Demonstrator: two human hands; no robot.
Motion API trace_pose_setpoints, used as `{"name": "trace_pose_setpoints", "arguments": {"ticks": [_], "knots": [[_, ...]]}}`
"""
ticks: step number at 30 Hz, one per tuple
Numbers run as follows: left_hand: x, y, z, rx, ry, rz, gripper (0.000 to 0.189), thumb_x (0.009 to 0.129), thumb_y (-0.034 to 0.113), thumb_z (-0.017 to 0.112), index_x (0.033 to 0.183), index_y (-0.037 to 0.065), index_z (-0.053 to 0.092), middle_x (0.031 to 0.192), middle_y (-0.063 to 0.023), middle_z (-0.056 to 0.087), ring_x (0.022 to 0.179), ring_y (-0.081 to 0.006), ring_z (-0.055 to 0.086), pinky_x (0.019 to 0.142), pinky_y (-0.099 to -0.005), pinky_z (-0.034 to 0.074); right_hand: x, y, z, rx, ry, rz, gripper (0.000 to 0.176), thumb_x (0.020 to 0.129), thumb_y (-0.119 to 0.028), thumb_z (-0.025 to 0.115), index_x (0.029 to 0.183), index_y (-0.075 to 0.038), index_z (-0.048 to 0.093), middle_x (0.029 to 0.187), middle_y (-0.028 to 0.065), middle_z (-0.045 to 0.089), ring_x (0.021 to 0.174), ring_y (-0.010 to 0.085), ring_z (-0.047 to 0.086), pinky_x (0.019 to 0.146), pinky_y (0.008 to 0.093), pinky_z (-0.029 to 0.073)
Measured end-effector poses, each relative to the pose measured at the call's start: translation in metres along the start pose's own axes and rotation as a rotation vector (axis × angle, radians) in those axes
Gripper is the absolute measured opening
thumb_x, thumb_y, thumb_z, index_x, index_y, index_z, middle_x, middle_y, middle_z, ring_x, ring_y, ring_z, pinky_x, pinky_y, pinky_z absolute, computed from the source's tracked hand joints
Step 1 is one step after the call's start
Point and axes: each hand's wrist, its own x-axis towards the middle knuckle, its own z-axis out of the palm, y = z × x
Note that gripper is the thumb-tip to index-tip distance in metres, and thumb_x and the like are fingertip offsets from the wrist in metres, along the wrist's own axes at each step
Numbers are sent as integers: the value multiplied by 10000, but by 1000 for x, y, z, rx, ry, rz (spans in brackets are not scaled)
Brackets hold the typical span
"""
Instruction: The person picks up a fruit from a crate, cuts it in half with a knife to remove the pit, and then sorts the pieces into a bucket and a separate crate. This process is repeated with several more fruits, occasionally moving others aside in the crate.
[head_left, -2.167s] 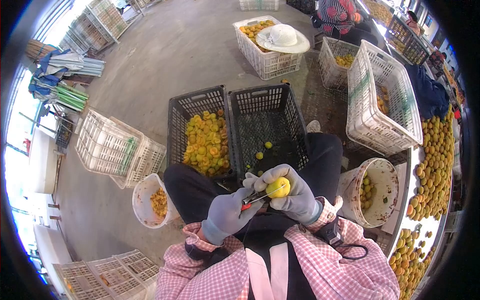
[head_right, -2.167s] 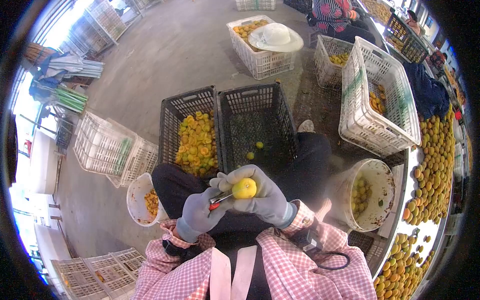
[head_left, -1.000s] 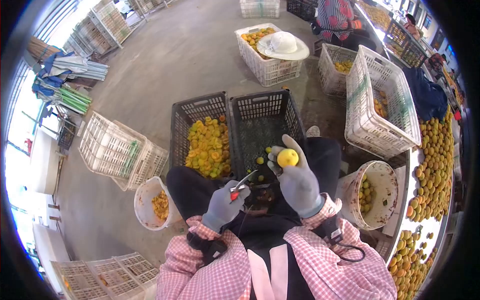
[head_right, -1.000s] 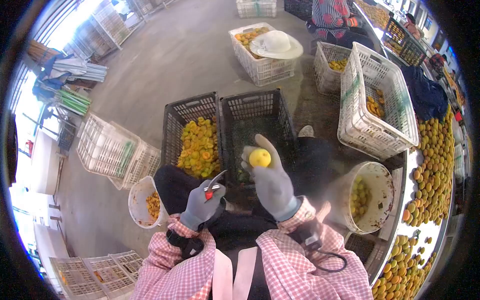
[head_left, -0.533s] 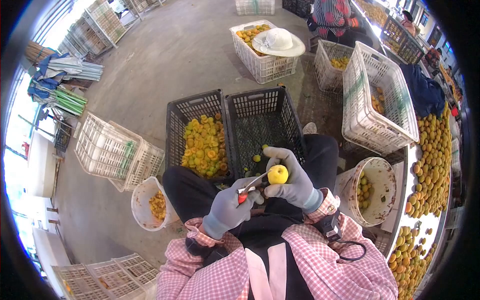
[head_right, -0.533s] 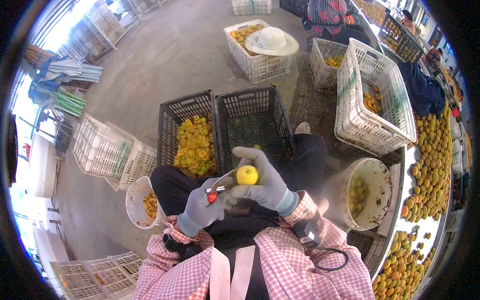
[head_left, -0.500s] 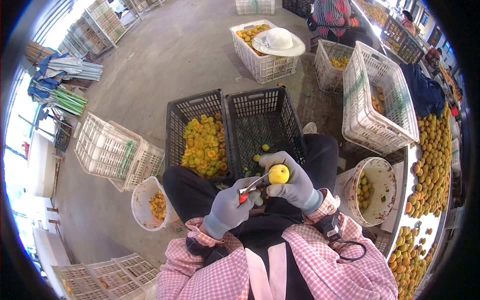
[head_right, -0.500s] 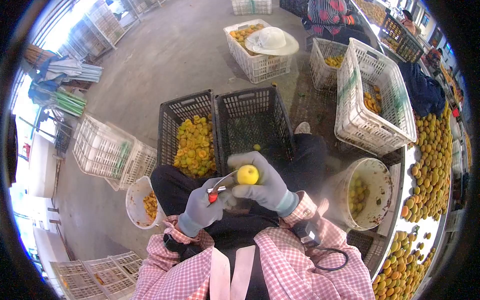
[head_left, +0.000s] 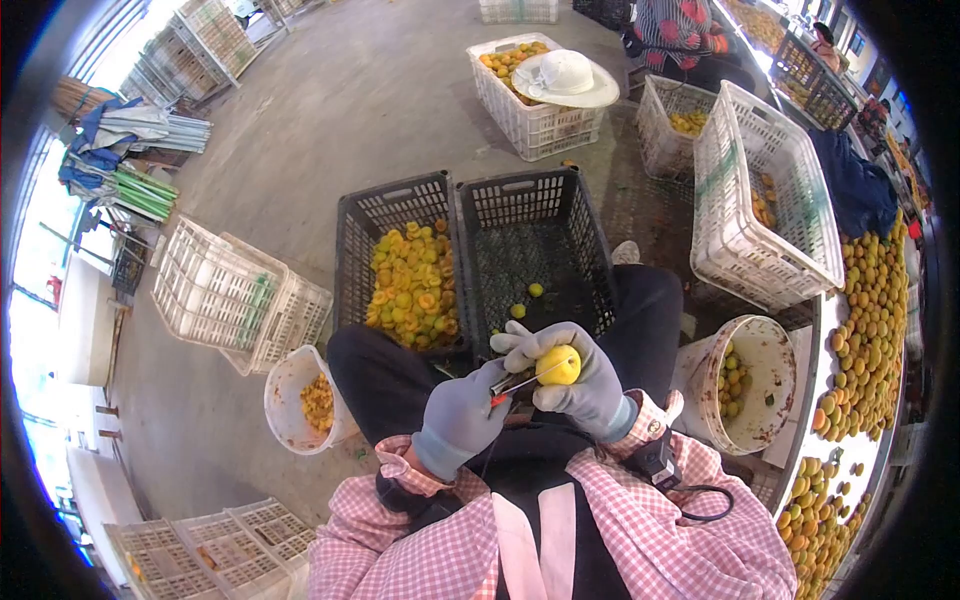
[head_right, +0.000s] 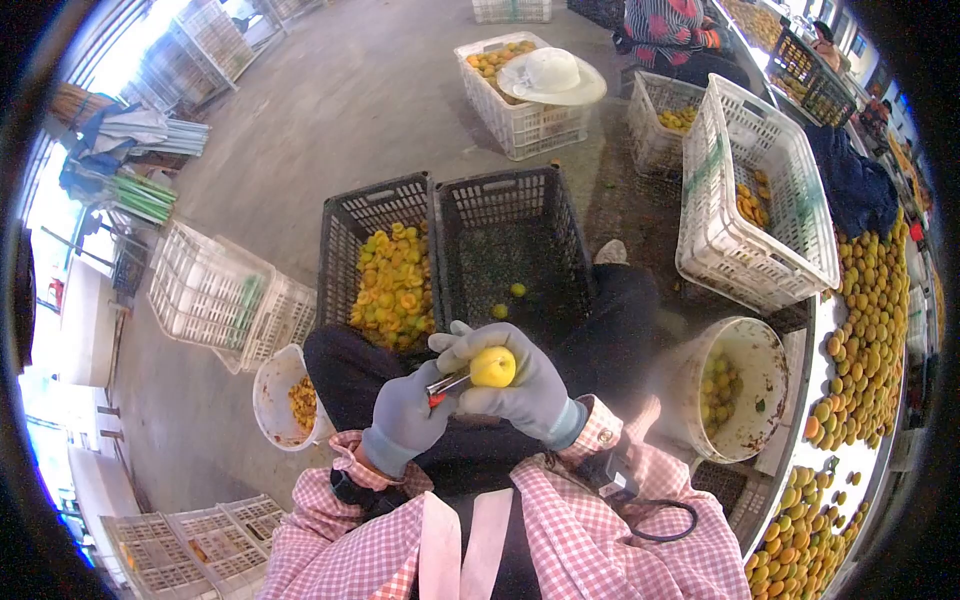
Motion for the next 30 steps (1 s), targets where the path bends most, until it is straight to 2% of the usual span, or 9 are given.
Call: {"name": "trace_pose_setpoints", "arguments": {"ticks": [4, 6, 7, 10, 12, 16, 21, 25, 30], "knots": [[-2, 3, 3, 12, -54, -28, 398, 746, 139, 664, 1121, 59, 555, 806, -143, 630, 666, -349, 616, 562, -434, 478, -4, 5, 5, 130, 43, 32, 487, 755, -213, 782, 1135, -92, 503, 1110, 97, 626, 1220, 265, 506, 1146, 457, 156], [-2, 5, 4, -35, -74, -65, 308, 751, 147, 677, 1019, 46, 562, 817, -188, 627, 770, -399, 616, 618, -455, 489, 0, 4, 8, 159, -75, -22, 468, 785, -217, 760, 1143, -81, 492, 1114, 106, 612, 1129, 232, 558, 1084, 433, 310], [-2, 6, 4, -34, -73, -67, 308, 751, 147, 677, 1019, 46, 562, 817, -188, 627, 770, -399, 616, 618, -455, 489, 0, 3, 11, 161, -75, -22, 468, 785, -217, 760, 1143, -81, 492, 1114, 106, 612, 1129, 232, 558, 1084, 433, 310], [7, 5, -3, 63, -80, -94, 270, 769, 144, 661, 1003, 52, 561, 824, -192, 627, 779, -401, 612, 619, -455, 486, 4, 2, 13, 273, 52, 78, 462, 796, -195, 751, 1147, -63, 481, 1106, 114, 600, 1019, 195, 597, 957, 371, 449], [20, 0, -8, -21, -77, -129, 238, 804, 151, 638, 1002, 45, 560, 826, -193, 628, 794, -409, 609, 627, -441, 485, 9, 12, 3, -80, 184, 41, 481, 793, -182, 755, 1157, -41, 474, 1111, 114, 595, 995, 189, 606, 864, 323, 499], [21, 4, 8, -288, -25, -142, 383, 826, 201, 634, 1134, -5, 540, 791, -222, 621, 725, -406, 603, 609, -451, 466, 14, 11, 3, -41, 240, -30, 512, 821, -253, 731, 1190, -14, 466, 1124, 121, 601, 1024, 190, 595, 890, 321, 482], [22, 4, 4, -176, -93, -212, 341, 841, 211, 619, 1117, 26, 544, 777, -212, 622, 737, -403, 607, 609, -459, 459, 13, 7, 17, 184, 325, -3, 518, 865, -371, 669, 1199, -21, 484, 1065, 97, 621, 1005, 160, 589, 904, 299, 459], [19, 1, 5, -159, -70, -184, 298, 854, 214, 615, 1091, 52, 535, 750, -200, 618, 730, -398, 606, 599, -466, 454, 10, -3, 1, -230, 293, 132, 590, 810, -335, 738, 1241, -3, 510, 1042, 32, 613, 942, 101, 569, 867, 251, 457], [19, 11, 12, -230, -37, -237, 259, 852, 212, 615, 1041, 56, 530, 750, -197, 617, 733, -407, 602, 604, -470, 459, 9, 11, 11, 1, 422, 64, 573, 825, -357, 713, 1231, 1, 523, 1097, 54, 607, 1011, 130, 566, 911, 289, 447]]}}
